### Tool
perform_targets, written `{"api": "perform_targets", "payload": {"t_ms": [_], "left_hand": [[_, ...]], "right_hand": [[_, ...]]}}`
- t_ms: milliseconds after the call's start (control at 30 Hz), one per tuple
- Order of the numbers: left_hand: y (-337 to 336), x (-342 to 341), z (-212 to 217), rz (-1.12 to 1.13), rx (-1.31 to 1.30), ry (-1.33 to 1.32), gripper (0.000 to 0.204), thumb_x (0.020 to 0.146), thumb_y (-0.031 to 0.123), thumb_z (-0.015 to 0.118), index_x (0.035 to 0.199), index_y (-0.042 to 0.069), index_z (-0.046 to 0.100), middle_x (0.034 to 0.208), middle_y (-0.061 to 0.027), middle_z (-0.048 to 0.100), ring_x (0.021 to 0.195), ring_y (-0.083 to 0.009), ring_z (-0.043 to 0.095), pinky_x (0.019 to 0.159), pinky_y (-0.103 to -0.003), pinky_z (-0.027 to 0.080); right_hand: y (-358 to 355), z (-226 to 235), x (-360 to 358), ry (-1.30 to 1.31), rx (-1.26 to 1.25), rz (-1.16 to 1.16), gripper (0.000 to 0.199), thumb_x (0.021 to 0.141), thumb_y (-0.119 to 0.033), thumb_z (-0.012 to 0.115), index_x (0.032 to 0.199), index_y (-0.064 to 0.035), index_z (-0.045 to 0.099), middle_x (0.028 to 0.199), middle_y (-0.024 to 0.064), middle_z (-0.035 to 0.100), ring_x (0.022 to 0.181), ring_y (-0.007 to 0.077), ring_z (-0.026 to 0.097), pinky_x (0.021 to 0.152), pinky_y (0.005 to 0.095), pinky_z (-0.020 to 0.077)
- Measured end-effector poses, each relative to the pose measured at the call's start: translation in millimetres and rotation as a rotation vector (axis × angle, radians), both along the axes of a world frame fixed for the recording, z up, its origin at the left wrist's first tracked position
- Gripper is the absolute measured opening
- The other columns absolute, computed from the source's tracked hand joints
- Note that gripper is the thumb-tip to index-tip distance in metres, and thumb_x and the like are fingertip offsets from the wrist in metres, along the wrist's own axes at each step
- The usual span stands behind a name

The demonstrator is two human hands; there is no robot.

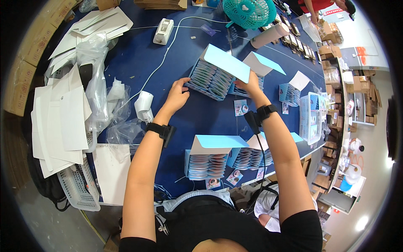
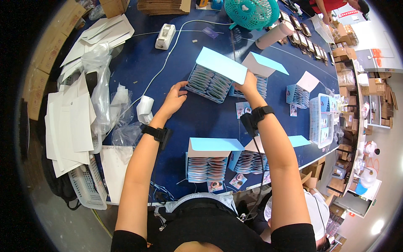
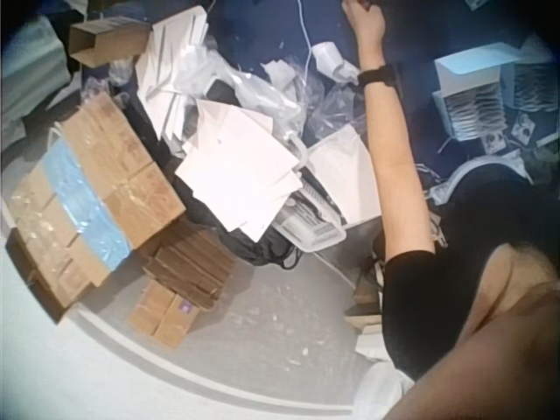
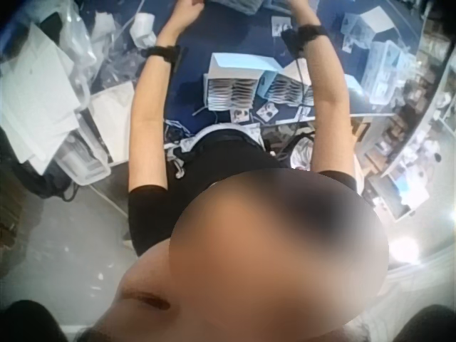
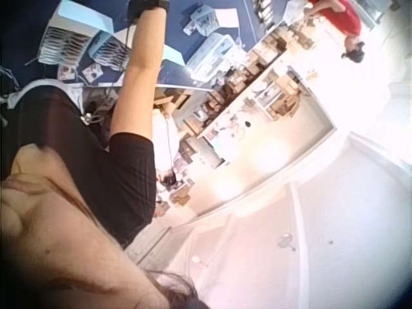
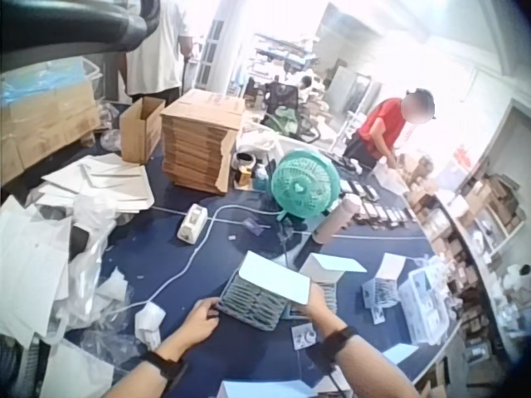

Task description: The person packs small sachets into light blue cardboard boxes at a warehouse workstation. They use a handheld scanner to scan labels on the boxes and arrange the sachets neatly inside before closing the lids. The person also handles shipping labels and places the finished boxes into a white plastic basket.

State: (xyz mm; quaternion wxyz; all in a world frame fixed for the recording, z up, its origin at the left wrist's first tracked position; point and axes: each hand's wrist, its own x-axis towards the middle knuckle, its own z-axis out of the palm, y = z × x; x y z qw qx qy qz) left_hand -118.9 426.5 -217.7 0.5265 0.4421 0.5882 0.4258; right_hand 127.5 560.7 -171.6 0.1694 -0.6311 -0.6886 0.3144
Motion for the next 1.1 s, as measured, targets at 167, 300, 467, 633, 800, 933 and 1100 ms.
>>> {"api": "perform_targets", "payload": {"t_ms": [167, 300, 467, 633, 800, 933, 1100], "left_hand": [[-1.7, 2.1, -2.8, 0.04, -0.028, -0.148, 0.046, 0.077, -0.008, 0.043, 0.123, 0.002, 0.043, 0.126, -0.0133, 0.043, 0.111, -0.0234, 0.052, 0.088, -0.029, 0.043], [-5.0, -2.2, -2.0, 0.085, 0.001, -0.229, 0.043, 0.079, -0.01, 0.041, 0.122, 0.0, 0.043, 0.124, -0.0122, 0.046, 0.111, -0.0208, 0.051, 0.089, -0.026, 0.042], [-16.7, -2.6, 11.5, 0.152, 0.111, -0.328, 0.04, 0.081, -0.008, 0.043, 0.12, -0.001, 0.043, 0.119, -0.013, 0.051, 0.108, -0.0194, 0.054, 0.082, -0.024, 0.044], [-72.3, -22.1, 96.4, 0.171, 0.209, -0.385, 0.038, 0.087, 0.013, 0.051, 0.123, 0.003, 0.043, 0.111, -0.008, 0.054, 0.102, -0.0149, 0.052, 0.087, -0.025, 0.039], [-153.7, -52.7, 156.4, 0.23, 0.332, -0.46, 0.076, 0.08, 0.046, 0.058, 0.135, 0.007, 0.025, 0.129, -0.0116, 0.039, 0.108, -0.0161, 0.045, 0.091, -0.031, 0.037], [-225.3, -44.2, 211.4, -0.005, 0.252, -0.552, 0.107, 0.071, 0.048, 0.07, 0.143, 0.008, 0.003, 0.142, -0.0153, 0.021, 0.13, -0.0235, 0.025, 0.104, -0.036, 0.026], [-320.7, -43.6, 227.5, 0.08, 0.181, -0.584, 0.121, 0.059, 0.045, 0.079, 0.143, 0.009, 0.0, 0.143, -0.0178, 0.021, 0.132, -0.0286, 0.024, 0.106, -0.038, 0.023]], "right_hand": [[-9.1, 15.7, -32.7, 0.193, -0.244, -0.211, 0.026, 0.086, -0.017, 0.057, 0.104, 0.0024, 0.056, 0.085, 0.0085, 0.062, 0.06, 0.0143, 0.062, 0.049, 0.0237, 0.0483], [-13.8, 34.0, -42.2, 0.098, -0.013, -0.026, 0.025, 0.084, -0.02, 0.059, 0.095, 0.0019, 0.06, 0.067, 0.009, 0.061, 0.055, 0.0149, 0.062, 0.048, 0.0292, 0.0472], [-30.7, 76.2, -54.0, 0.149, 0.291, 0.146, 0.024, 0.087, -0.02, 0.056, 0.096, 0.0023, 0.058, 0.066, 0.0119, 0.057, 0.061, 0.0169, 0.054, 0.058, 0.0295, 0.0427], [-77.9, 165.0, -55.9, 0.276, 0.23, 0.212, 0.023, 0.09, -0.019, 0.053, 0.097, 0.0031, 0.058, 0.072, 0.0063, 0.059, 0.065, 0.0079, 0.049, 0.058, 0.0254, 0.0422], [-145.0, 231.7, -66.6, 0.642, -0.114, 0.342, 0.025, 0.093, -0.027, 0.05, 0.094, -0.0039, 0.058, 0.069, -0.0063, 0.051, 0.057, -0.0015, 0.038, 0.048, 0.0154, 0.0318], [-195.2, 239.8, -82.1, 0.64, -0.198, 0.497, 0.027, 0.093, -0.029, 0.05, 0.089, -0.0037, 0.059, 0.065, -0.006, 0.049, 0.055, 0.0009, 0.039, 0.047, 0.0159, 0.0303], [-265.9, 229.9, -103.0, 0.59, -0.199, 0.525, 0.024, 0.092, -0.025, 0.051, 0.086, -0.0025, 0.059, 0.064, -0.0056, 0.049, 0.055, 0.0012, 0.038, 0.047, 0.0172, 0.0284]]}}
